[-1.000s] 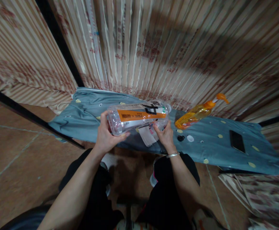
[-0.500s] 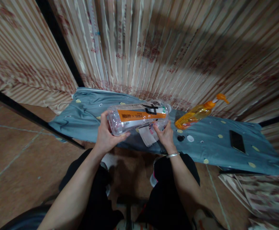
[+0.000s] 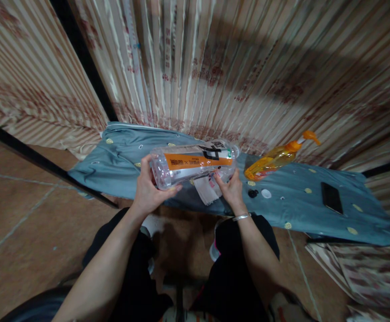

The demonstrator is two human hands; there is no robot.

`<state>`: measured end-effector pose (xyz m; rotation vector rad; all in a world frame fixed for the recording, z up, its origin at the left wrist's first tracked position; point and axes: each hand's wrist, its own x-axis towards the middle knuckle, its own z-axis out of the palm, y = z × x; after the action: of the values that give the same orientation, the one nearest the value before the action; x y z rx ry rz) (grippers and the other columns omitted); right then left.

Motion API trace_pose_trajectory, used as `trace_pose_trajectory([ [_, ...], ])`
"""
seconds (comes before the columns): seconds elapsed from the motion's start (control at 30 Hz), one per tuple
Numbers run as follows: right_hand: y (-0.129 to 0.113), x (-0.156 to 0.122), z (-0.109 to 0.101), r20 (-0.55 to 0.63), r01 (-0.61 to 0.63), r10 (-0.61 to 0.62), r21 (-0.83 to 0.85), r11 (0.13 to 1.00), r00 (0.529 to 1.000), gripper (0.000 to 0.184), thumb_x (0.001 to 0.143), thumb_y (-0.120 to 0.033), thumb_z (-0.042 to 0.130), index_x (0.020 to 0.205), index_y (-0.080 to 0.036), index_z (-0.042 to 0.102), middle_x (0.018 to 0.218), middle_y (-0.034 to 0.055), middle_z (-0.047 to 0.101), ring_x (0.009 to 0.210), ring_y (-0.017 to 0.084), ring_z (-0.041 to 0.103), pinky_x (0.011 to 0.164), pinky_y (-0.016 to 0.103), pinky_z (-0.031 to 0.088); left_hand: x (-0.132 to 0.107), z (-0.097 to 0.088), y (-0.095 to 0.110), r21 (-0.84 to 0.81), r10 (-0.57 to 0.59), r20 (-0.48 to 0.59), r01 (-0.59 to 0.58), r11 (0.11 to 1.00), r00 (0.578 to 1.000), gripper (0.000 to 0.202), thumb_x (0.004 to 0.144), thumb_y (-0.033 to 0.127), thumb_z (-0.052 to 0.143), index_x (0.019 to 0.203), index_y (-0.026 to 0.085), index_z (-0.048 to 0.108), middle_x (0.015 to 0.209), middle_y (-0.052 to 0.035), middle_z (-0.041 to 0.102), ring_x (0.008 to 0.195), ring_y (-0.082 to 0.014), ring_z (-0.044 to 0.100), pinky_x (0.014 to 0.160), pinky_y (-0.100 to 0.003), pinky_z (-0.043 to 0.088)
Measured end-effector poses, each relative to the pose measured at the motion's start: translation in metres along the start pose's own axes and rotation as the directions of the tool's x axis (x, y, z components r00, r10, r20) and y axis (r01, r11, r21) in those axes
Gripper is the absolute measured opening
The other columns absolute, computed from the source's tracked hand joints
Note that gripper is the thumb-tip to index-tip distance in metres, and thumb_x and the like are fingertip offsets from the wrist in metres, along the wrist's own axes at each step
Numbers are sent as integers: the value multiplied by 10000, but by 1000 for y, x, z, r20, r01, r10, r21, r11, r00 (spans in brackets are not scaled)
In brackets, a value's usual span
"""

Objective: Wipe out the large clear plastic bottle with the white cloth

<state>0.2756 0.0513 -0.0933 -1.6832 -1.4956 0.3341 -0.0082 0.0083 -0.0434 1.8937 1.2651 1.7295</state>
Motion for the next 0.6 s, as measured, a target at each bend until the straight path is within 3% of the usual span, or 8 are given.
trace_pose_trajectory([
  [0.27, 5, 0, 2, -21, 24, -24, -3, 1000, 999, 710, 777, -764, 653, 1184, -198, 516, 989, 163, 765, 900, 387, 752, 789, 507, 587, 0, 1, -2, -18, -1, -2, 1, 1000, 1000, 888, 659, 668, 891, 1305, 247, 451, 1097, -65, 668, 902, -242, 737, 768, -367, 621],
  [0.6, 7, 0, 3, -18, 19, -20, -17, 1000, 1000, 714, 788, -762, 655, 1209, -202, 514, 1014, 162, 768, 903, 374, 750, 794, 496, 586, 0, 1, -1, -8, -18, -8, 18, 1000, 1000, 909, 645, 678, 894, 1308, 243, 449, 1056, -50, 665, 882, -245, 727, 803, -397, 618],
])
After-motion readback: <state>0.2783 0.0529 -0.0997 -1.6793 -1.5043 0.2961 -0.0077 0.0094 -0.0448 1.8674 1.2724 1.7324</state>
